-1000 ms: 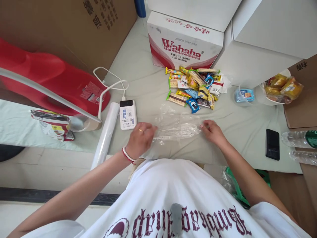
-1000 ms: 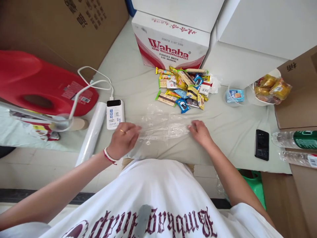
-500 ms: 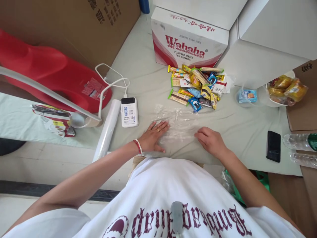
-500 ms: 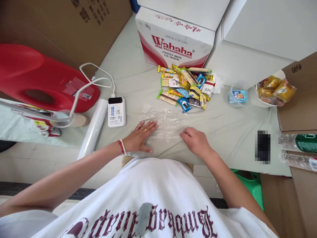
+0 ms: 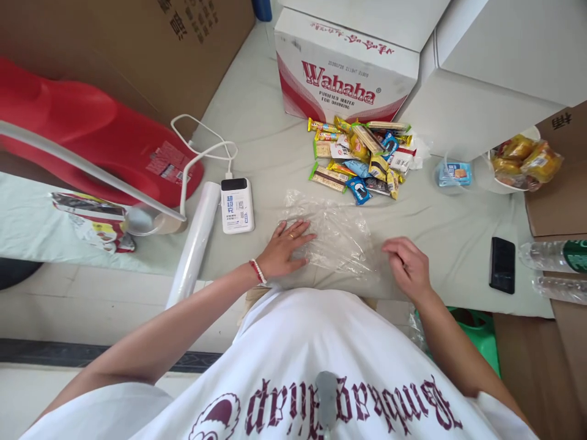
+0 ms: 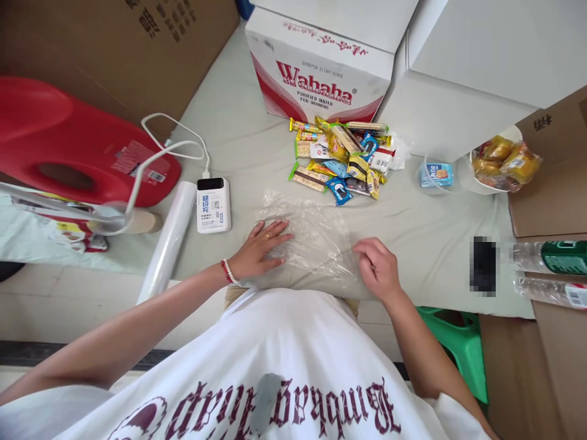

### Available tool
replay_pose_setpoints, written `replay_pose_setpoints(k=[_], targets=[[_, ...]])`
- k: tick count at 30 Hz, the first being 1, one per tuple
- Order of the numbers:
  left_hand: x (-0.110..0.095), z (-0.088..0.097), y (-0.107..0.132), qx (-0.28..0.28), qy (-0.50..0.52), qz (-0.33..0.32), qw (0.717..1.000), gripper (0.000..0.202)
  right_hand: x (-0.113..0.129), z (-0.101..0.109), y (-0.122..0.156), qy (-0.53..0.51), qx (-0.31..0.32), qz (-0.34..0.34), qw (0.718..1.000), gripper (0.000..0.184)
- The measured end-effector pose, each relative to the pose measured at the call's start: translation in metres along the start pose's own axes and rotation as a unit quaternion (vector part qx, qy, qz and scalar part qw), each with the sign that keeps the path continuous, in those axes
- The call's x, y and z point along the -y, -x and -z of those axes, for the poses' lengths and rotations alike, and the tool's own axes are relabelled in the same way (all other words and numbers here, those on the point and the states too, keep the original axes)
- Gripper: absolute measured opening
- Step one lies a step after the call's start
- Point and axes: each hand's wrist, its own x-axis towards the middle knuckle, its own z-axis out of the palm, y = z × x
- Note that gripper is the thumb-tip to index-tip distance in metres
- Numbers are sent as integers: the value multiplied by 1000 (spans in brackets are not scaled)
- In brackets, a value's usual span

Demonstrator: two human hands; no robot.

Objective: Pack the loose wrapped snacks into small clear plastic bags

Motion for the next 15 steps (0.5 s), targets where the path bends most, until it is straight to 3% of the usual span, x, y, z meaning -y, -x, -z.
replay_pose_setpoints(k=[2, 4, 5, 8, 12, 15], targets=[[0, 0, 4, -11, -16, -27, 999, 77, 10, -17, -27, 47, 16, 43, 998, 38], [0, 0, 9, -31, -42, -57, 997, 82, 15, -42, -48, 108, 82, 90, 987, 40], [1, -1, 13, -43, -59, -71, 995, 76, 16, -55, -54, 135, 106, 103, 980, 43], [4, -5, 29, -88, -97, -109, 985, 30, 11, -85, -59, 187, 123, 104, 969, 51], [7, -8, 62, -151, -101, -159, 970, 31, -1, -96, -51, 199, 92, 94, 971, 55], [11, -5, 91, -130, -93, -192, 968, 41, -6, -96, -49, 202, 70, 82, 973, 54]])
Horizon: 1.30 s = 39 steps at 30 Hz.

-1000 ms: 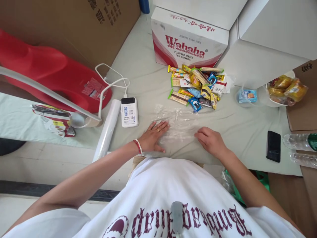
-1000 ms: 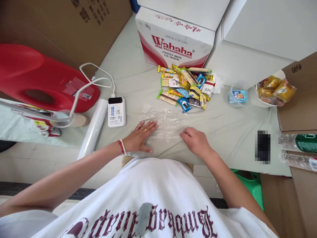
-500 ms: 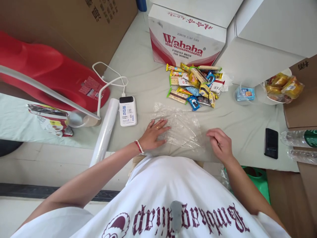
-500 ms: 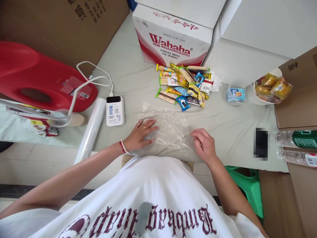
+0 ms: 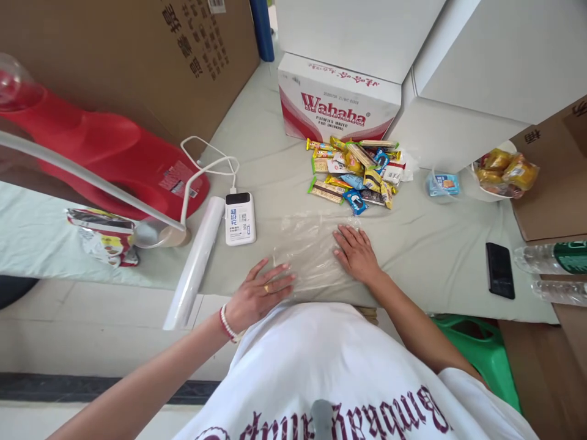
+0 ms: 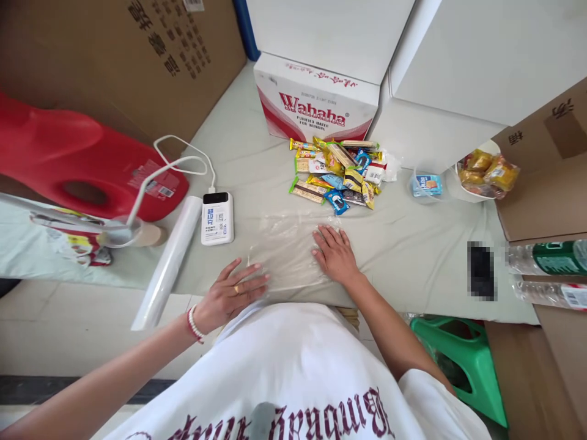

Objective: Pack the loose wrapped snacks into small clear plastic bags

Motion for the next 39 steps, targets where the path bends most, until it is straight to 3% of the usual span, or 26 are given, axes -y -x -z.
replay_pose_setpoints(k=[4, 7, 9, 10, 14, 16, 18, 22, 25, 29, 32, 35, 39], targets=[[-8, 16, 24, 58, 7, -10, 998, 45, -3, -1, -1, -12, -11, -37, 999, 54], [-25, 28, 18, -20, -42, 58, 997, 43, -3, 0, -2, -27, -15, -59, 998, 55], [-44, 33, -1, -114, -103, 100, 983, 31, 0, 1, -2, -26, -18, -70, 997, 57], [-55, 34, -15, -134, -122, 101, 978, 26, 1, 1, -1, -21, -19, -75, 997, 58], [-94, 15, -81, -62, -35, -64, 995, 22, 6, -2, 2, 11, -20, -97, 995, 61], [-103, -7, -111, -38, 9, -86, 995, 26, 6, -5, 3, 22, -15, -108, 994, 60], [-103, -30, -134, -55, 9, -47, 997, 25, 6, -6, 4, 28, -1, -114, 993, 61], [-80, -60, -150, -48, -27, 137, 989, 47, 9, -4, 5, 31, 19, -142, 989, 66], [-57, -67, -148, -20, -4, 139, 990, 48, 14, -1, 6, 31, 12, -143, 989, 67], [-33, -71, -145, -27, 60, 110, 992, 18, 19, -1, 7, 34, -2, -137, 990, 70], [-13, -68, -150, -71, 107, 173, 977, 19, 20, -3, 7, 28, -11, -148, 989, 67], [21, -54, -159, -142, 160, 305, 928, 21, 19, -5, 9, 14, -24, -148, 989, 65], [73, -28, -170, -151, 166, 424, 877, 19, 14, -6, 12, 0, -41, -132, 990, 64]])
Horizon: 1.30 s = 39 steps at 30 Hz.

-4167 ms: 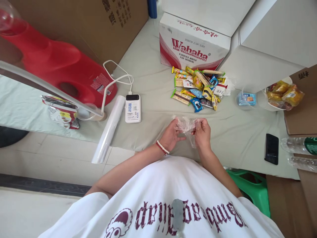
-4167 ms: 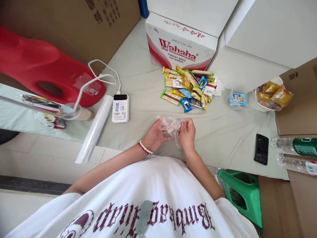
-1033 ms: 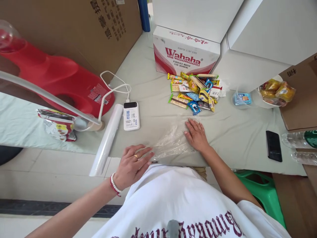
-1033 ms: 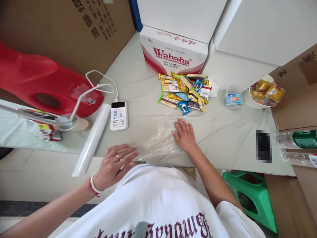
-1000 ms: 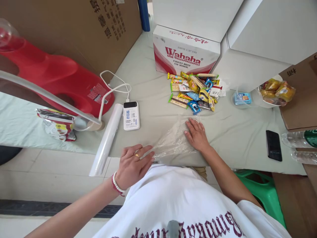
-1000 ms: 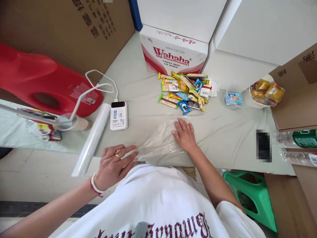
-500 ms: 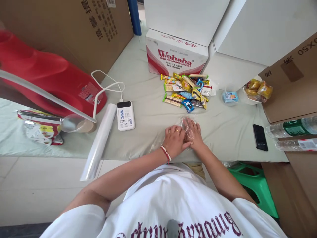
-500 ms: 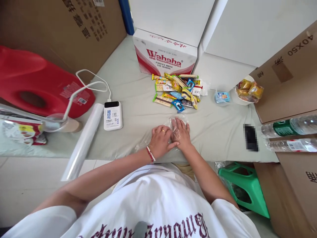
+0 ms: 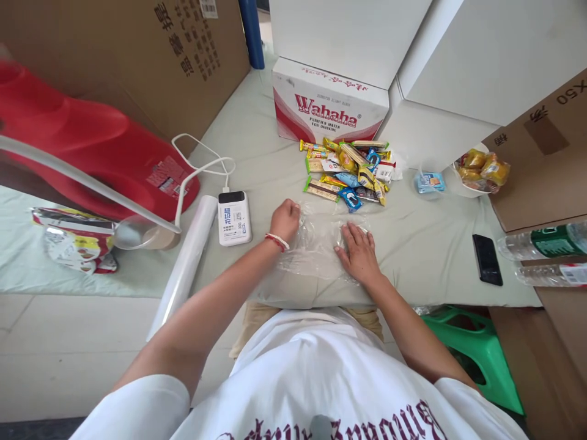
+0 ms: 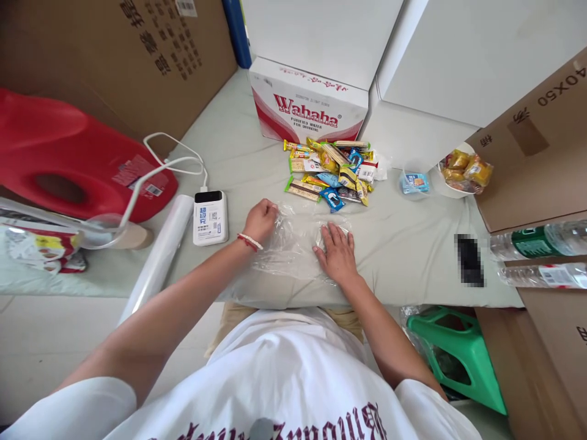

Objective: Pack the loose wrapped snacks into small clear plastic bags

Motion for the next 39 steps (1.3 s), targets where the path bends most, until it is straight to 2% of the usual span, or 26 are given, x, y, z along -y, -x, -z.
replay_pose_setpoints(k=[2, 4, 6, 8, 9, 10, 12, 13, 14, 15, 17, 20, 24, 26, 29, 32, 34, 36, 39], targets=[[2, 9, -15, -41, -36, 8, 998, 16, -2, 0, 0, -2, -5, 4, 1000, 64], [0, 12, -16, -117, -74, -15, 990, 12, -4, -1, 0, -2, -6, 3, 1000, 63], [-4, 10, -6, -203, -90, -66, 973, 21, -4, -1, -1, 0, -4, 1, 1000, 62], [-7, 6, 11, -240, -102, -162, 952, 29, -4, -2, -2, 1, 1, 0, 1000, 62], [-7, 5, 20, -216, -117, -234, 941, 30, -4, -2, -3, 1, 3, -1, 1000, 62], [-7, 4, 27, -161, -138, -315, 925, 30, -4, -1, -3, 1, 5, -2, 1000, 62], [-5, 6, 36, 4, -188, -458, 869, 30, -4, -1, -4, 0, 8, -2, 1000, 62], [-3, 8, 38, 81, -210, -496, 839, 31, -5, 0, -4, 0, 9, -1, 1000, 62], [0, 11, 38, 137, -229, -509, 819, 31, -7, 0, -4, -1, 10, 1, 1000, 62], [4, 15, 37, 169, -245, -499, 814, 32, -10, 1, -5, -3, 10, 5, 1000, 61], [15, 24, 34, 189, -268, -441, 835, 40, -20, 3, -5, -14, 8, 19, 1000, 61], [31, 37, 31, 207, -290, -357, 864, 63, -48, 9, -3, -46, 0, 47, 998, 64], [42, 45, 46, 234, -314, -314, 865, 90, -92, 25, 1, -84, -4, 70, 994, 57], [43, 44, 58, 237, -322, -304, 865, 104, -103, 38, -4, -99, -15, 59, 993, 49], [43, 39, 75, 235, -330, -289, 867, 114, -94, 58, -33, -70, -62, 24, 995, 41], [42, 36, 83, 236, -335, -275, 870, 117, -68, 70, -86, 24, -111, 53, 992, 41], [41, 36, 84, 242, -339, -267, 869, 119, -55, 74, -125, 81, -114, 78, 987, 41], [40, 36, 83, 252, -341, -258, 868, 121, -49, 78, -155, 103, -99, 81, 986, 32], [38, 36, 82, 260, -333, -252, 870, 124, -52, 91, -167, 53, -141, 79, 986, 27]])
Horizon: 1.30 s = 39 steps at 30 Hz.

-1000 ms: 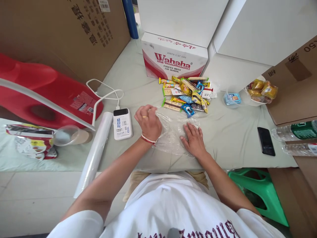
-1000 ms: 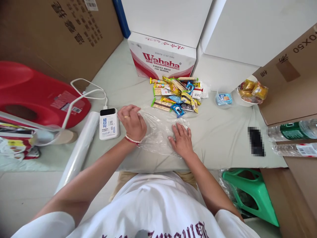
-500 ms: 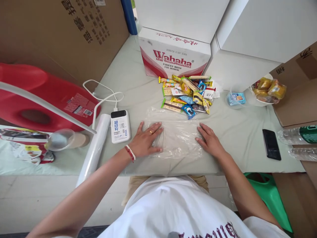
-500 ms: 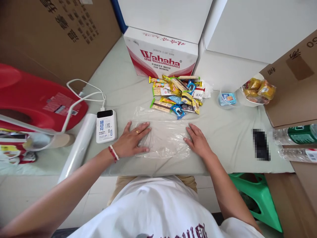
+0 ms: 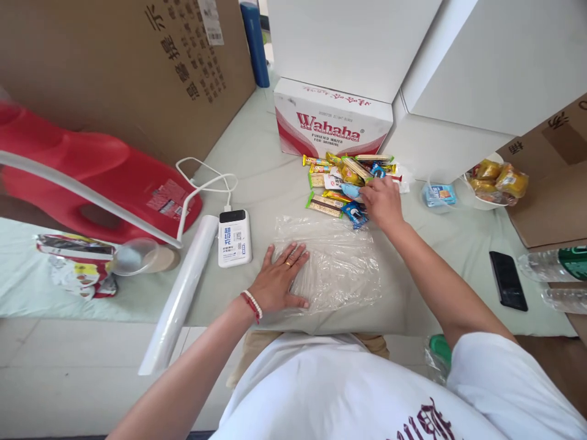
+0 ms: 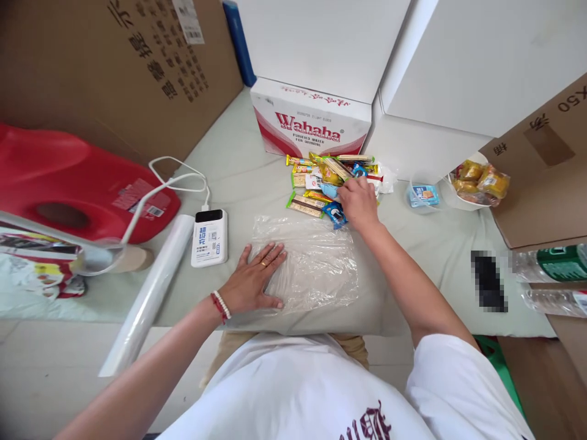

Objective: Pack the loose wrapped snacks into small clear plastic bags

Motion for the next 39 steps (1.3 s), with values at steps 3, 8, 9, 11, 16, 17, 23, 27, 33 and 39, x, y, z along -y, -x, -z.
replay_pose_setpoints(k=[3, 8, 9, 11, 16, 17, 23, 27, 33, 39], targets=[[-2, 1, 0, -4, 18, -2, 1000, 124, 6, 18, 22, -109, -105, -6, 988, 26], [-2, 2, -1, -1, 35, -1, 999, 123, 56, 14, 104, -168, -51, 129, 976, 26], [-2, 3, -1, 1, 35, -2, 999, 123, 65, 6, 120, -170, -5, 177, 969, 28], [-1, 3, 0, 0, 34, -1, 999, 124, 76, -10, 146, -165, 49, 254, 952, 30], [3, -1, 16, -20, 27, 1, 999, 123, 66, -11, 166, -172, 141, 288, 931, 31], [3, -3, 20, -25, 26, 2, 999, 122, 62, -5, 161, -190, 162, 268, 930, 31], [1, -9, 32, -34, 19, 7, 999, 124, 45, 6, 80, -19, 116, -78, 990, 41], [2, -13, 33, -54, 7, 14, 998, 124, 43, -12, 30, 97, 197, -131, 967, 40], [-4, -19, 39, -110, 8, 37, 993, 75, 58, -11, -8, 101, 213, -73, 969, 40], [-15, -19, 37, -129, -19, 50, 990, 62, 53, -44, -55, 127, 135, 65, 981, 41]])
